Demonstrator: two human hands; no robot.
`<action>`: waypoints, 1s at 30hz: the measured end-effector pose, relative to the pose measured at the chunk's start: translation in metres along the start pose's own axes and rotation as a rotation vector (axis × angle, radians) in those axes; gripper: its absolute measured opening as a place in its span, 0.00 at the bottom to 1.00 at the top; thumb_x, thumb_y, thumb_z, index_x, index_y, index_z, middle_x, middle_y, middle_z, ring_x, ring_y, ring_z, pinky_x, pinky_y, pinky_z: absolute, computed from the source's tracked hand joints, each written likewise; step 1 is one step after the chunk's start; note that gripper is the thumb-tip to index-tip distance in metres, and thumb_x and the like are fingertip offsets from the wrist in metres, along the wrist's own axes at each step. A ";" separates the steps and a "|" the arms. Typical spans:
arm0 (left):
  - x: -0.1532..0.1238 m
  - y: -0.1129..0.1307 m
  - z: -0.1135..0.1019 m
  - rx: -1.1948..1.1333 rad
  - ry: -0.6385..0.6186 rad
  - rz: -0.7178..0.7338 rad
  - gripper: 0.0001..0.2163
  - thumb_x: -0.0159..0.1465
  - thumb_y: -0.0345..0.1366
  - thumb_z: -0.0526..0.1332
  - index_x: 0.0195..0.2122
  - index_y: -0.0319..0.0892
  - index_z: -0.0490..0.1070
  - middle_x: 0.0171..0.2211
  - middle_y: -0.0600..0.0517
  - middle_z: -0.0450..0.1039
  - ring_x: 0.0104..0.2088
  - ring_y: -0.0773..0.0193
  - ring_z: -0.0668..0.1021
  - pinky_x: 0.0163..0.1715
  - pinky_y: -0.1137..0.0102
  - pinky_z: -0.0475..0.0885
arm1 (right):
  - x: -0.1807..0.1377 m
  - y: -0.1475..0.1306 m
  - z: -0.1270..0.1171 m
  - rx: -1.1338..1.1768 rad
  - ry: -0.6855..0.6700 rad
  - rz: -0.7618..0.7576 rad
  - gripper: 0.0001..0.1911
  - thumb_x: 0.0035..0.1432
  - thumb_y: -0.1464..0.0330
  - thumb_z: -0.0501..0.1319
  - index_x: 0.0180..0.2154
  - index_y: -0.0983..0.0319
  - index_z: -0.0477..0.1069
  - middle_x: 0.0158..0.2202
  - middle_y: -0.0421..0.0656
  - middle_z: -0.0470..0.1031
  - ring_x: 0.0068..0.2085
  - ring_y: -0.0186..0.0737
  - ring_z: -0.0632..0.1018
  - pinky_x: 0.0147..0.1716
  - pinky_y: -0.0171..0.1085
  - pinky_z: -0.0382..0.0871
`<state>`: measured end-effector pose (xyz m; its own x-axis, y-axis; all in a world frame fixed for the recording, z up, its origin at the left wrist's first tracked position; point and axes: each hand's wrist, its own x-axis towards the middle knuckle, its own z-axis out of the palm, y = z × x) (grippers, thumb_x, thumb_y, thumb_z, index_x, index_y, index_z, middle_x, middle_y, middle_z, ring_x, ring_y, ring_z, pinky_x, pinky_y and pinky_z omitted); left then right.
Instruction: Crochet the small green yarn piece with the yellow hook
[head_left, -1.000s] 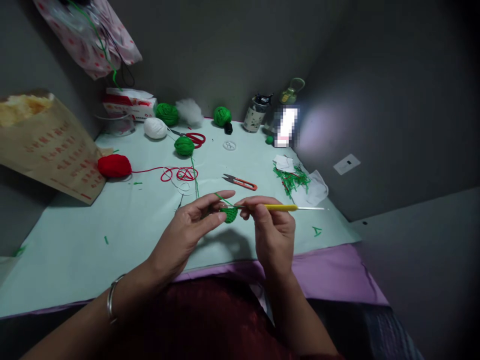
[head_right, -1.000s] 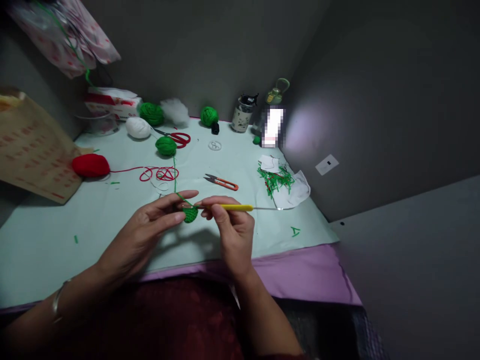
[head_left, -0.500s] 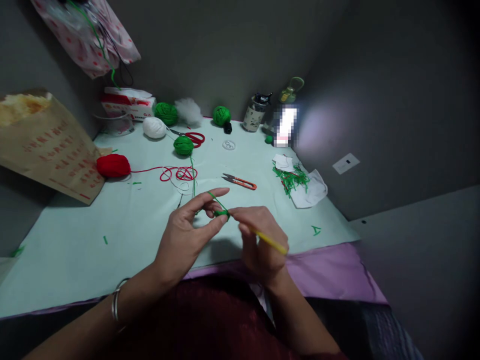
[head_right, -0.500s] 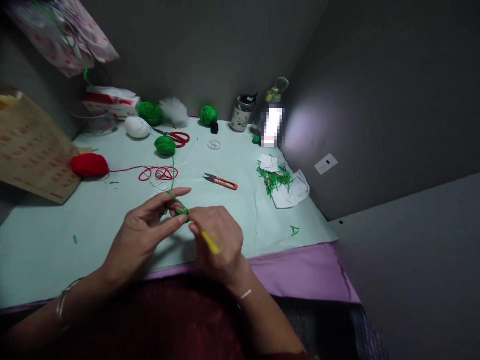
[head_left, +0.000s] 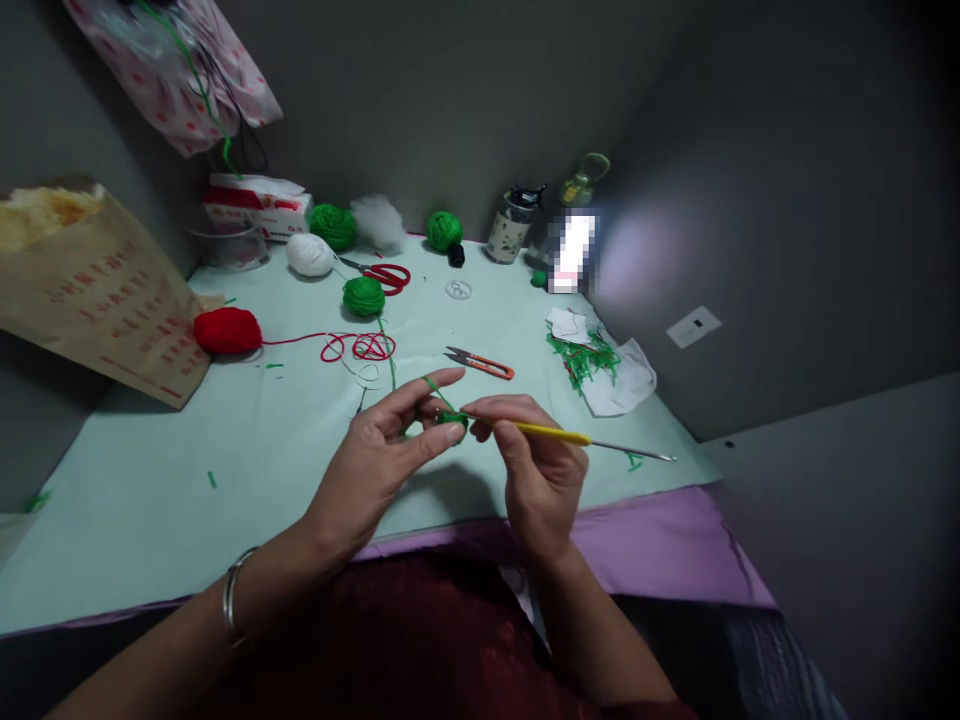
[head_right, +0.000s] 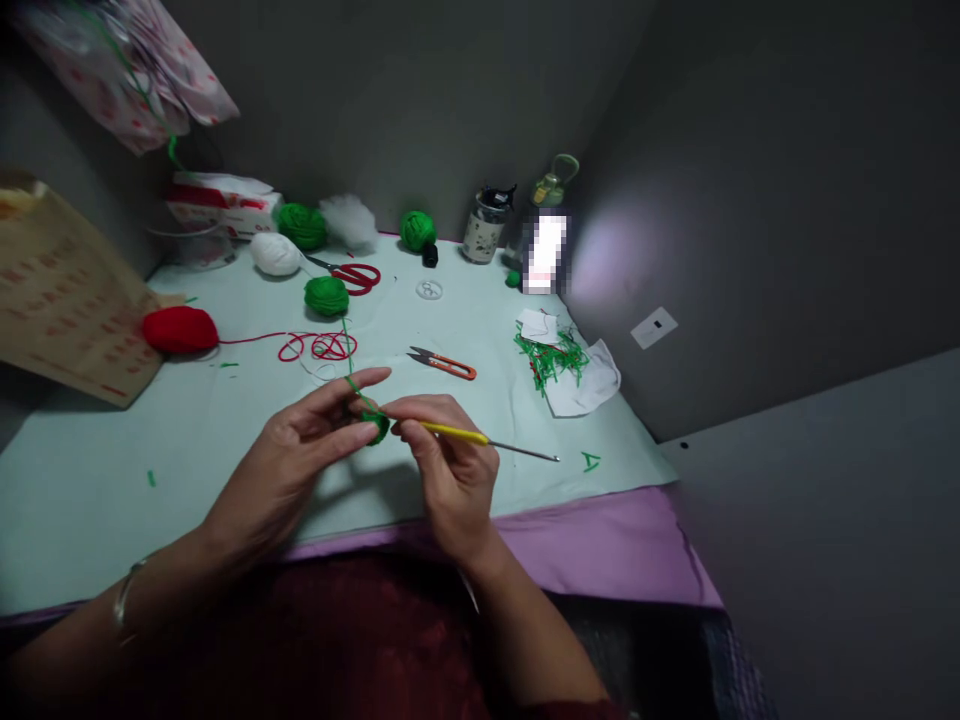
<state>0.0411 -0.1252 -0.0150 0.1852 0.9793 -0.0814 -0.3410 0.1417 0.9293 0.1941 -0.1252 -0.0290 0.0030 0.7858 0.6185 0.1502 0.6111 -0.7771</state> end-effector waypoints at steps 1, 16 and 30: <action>0.000 -0.001 0.001 -0.012 0.016 0.012 0.22 0.60 0.34 0.72 0.56 0.54 0.77 0.36 0.56 0.75 0.40 0.68 0.72 0.46 0.73 0.65 | -0.003 0.001 0.001 -0.084 -0.002 -0.062 0.14 0.67 0.75 0.59 0.47 0.53 0.78 0.40 0.41 0.81 0.41 0.38 0.80 0.39 0.41 0.77; 0.001 0.004 -0.003 -0.075 -0.036 -0.074 0.17 0.62 0.35 0.70 0.52 0.50 0.80 0.40 0.53 0.78 0.43 0.64 0.74 0.48 0.70 0.66 | 0.003 0.004 -0.003 0.159 0.016 0.169 0.08 0.67 0.69 0.61 0.41 0.55 0.80 0.38 0.41 0.81 0.36 0.36 0.78 0.37 0.39 0.74; -0.003 0.005 -0.005 0.121 0.052 0.026 0.15 0.61 0.36 0.70 0.50 0.52 0.81 0.35 0.54 0.73 0.40 0.63 0.72 0.46 0.68 0.65 | -0.001 -0.005 -0.010 -0.017 -0.041 0.027 0.11 0.70 0.72 0.54 0.45 0.57 0.75 0.39 0.43 0.81 0.36 0.37 0.80 0.37 0.40 0.77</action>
<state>0.0338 -0.1270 -0.0119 0.1288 0.9890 -0.0721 -0.2306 0.1006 0.9678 0.2034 -0.1298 -0.0243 -0.0336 0.8055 0.5917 0.1675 0.5882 -0.7912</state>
